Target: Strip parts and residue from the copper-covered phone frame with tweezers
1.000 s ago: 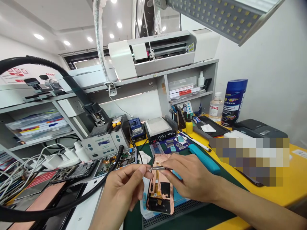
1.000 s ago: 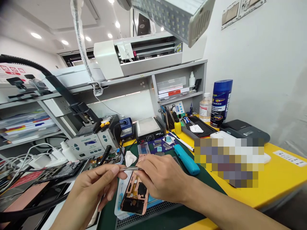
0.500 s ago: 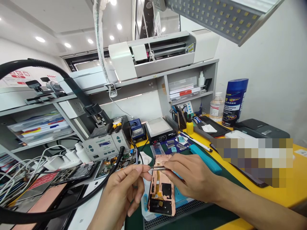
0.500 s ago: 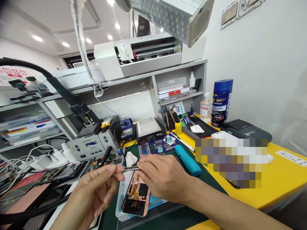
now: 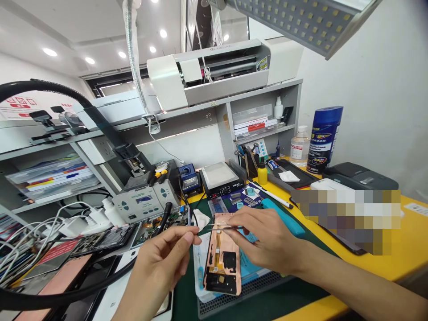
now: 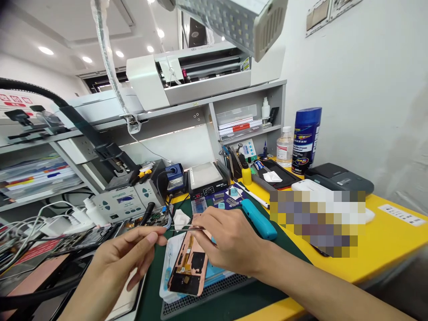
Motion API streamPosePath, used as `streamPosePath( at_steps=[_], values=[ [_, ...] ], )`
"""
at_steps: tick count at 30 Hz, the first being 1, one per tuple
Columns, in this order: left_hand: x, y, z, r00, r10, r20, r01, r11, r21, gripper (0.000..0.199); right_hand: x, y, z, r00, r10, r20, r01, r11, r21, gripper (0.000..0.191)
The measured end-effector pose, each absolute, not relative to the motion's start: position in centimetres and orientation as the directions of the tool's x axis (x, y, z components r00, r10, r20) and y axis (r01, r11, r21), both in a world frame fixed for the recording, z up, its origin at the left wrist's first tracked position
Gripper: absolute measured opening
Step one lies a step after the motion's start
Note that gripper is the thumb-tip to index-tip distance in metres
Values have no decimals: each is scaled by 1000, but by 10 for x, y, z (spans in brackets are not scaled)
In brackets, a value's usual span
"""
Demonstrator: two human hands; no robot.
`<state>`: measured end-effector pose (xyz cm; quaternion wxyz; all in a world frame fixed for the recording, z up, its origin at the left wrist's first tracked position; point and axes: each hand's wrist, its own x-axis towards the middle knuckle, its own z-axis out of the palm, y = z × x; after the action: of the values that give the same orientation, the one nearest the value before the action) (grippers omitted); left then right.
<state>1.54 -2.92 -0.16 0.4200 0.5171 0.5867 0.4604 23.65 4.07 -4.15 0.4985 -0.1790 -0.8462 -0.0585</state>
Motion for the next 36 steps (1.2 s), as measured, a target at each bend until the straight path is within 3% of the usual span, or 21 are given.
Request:
streamPosePath(
  at_steps=[2, 5, 7, 10, 18, 22, 27, 32, 36],
  values=[
    [5, -29, -2, -59, 996, 63, 464, -28, 885, 39, 238, 42, -42, -425, 256, 868, 351, 931, -103, 8],
    [-4, -29, -1, 142, 983, 114, 740, -182, 647, 31, 239, 43, -41, -397, 292, 870, 322, 932, -166, 4],
    [-3, -28, 3, 304, 947, 106, 796, -313, 519, 30, 240, 44, -40, -378, 347, 858, 328, 917, -227, 3],
    [4, -20, 9, 460, 886, 59, 795, -440, 418, 34, 241, 48, -39, -314, 443, 840, 359, 874, -327, 4],
    [17, 30, 17, 325, 946, 13, 885, -309, 348, 37, 244, 53, -31, -169, 675, 718, 366, 719, -590, 11],
    [25, 48, 9, 221, 974, -42, 902, -188, 389, 43, 249, 59, -29, -112, 780, 615, 345, 611, -712, 17],
    [37, 62, -6, 122, 986, -116, 786, -24, 617, 34, 253, 65, -26, -75, 838, 541, 326, 534, -781, 19],
    [37, 60, 2, 53, 974, -218, 503, 162, 849, 24, 253, 65, -24, -71, 858, 509, 305, 505, -807, 18],
    [20, 33, 16, -31, 984, -176, 180, 179, 967, 5, 255, 65, -21, -75, 871, 486, 281, 486, -828, 19]
  ],
)
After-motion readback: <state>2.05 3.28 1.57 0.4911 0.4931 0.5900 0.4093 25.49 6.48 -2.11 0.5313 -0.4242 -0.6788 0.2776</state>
